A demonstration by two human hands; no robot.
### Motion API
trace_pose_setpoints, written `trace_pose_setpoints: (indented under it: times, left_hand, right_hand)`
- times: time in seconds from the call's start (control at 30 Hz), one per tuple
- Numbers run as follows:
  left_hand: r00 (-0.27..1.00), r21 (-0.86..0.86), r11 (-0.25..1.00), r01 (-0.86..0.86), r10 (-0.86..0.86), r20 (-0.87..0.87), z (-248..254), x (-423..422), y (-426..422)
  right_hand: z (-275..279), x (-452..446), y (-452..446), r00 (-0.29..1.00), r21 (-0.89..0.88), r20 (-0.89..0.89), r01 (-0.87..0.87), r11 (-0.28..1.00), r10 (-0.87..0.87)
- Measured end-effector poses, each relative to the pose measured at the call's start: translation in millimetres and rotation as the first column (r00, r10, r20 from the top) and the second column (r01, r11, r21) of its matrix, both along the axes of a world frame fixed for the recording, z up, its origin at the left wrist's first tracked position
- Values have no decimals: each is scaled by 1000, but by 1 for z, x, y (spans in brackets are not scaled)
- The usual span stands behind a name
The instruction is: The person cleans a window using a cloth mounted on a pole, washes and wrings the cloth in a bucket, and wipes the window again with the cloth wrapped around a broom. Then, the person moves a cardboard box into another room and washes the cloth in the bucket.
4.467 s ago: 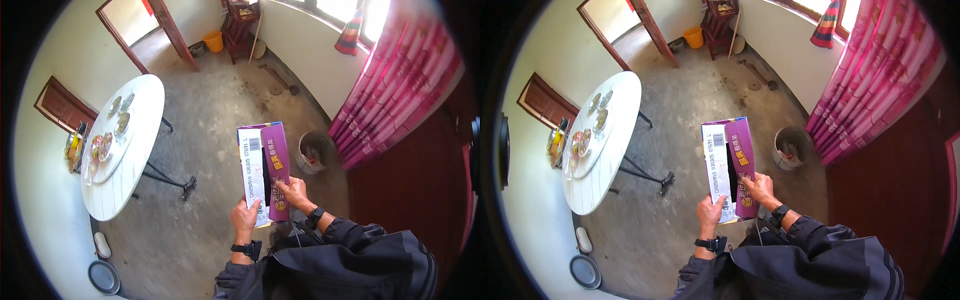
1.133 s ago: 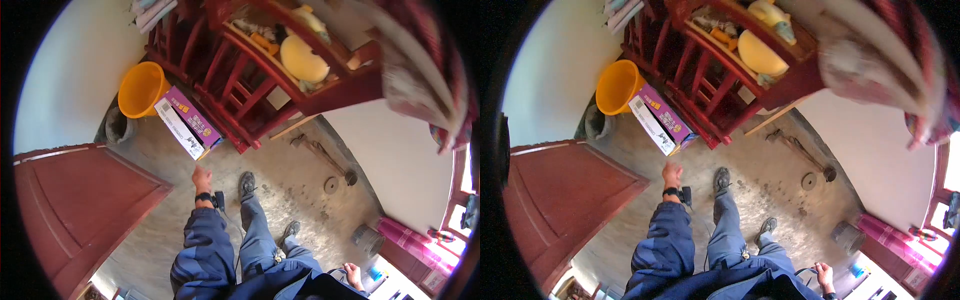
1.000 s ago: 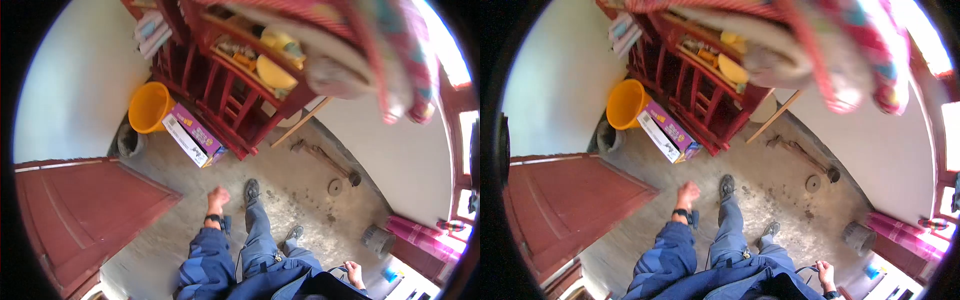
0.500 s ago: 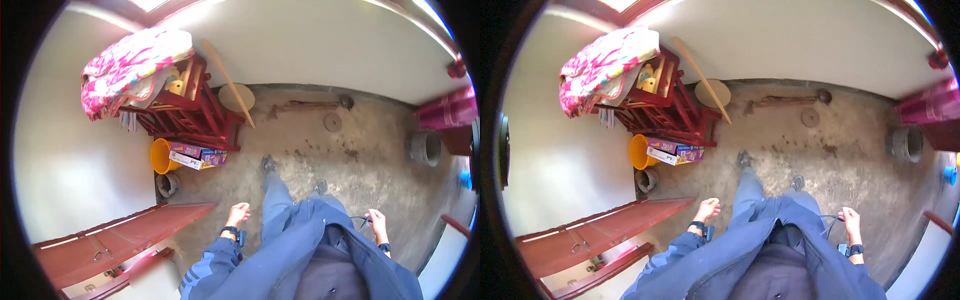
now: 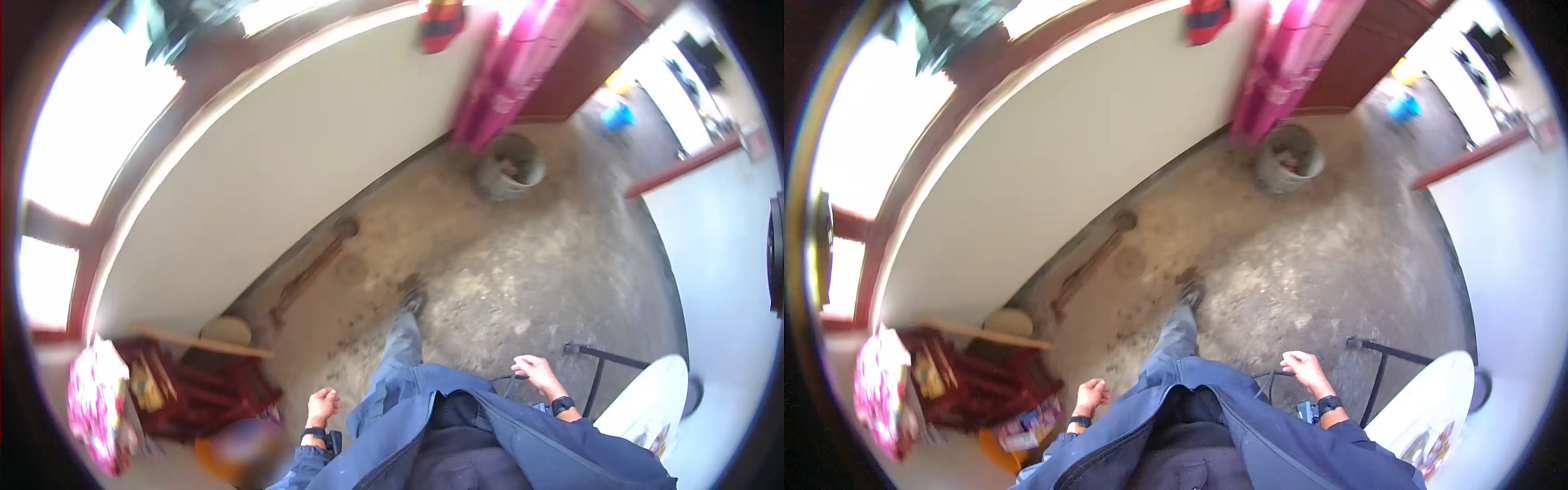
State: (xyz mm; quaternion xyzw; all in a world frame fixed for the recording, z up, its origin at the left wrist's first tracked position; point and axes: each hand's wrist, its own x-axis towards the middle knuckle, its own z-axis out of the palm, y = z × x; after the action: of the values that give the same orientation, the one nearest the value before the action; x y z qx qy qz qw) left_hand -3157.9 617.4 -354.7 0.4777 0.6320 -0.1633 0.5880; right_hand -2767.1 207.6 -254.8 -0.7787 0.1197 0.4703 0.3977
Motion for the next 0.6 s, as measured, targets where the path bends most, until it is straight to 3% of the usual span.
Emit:
trace_pose_setpoints:
  times: [0.13,0.33,0.47,0.6]
  left_hand:
    - [986,-32,986,164,-163,22,-36,69,62]
    - [875,52,886,462,-464,140,-27,247,118]
    - [816,92,841,533,-540,207,-16,360,145]
    - [831,149,866,477,-500,243,-35,444,141]
  right_hand:
    - [17,-17,-3,973,-106,114,213,971,-201]
    - [1,-51,-26,873,11,135,471,882,-469]
    - [-2,-69,-35,818,29,98,567,823,-567]
    - [-6,-49,-45,732,102,-34,680,726,-681]
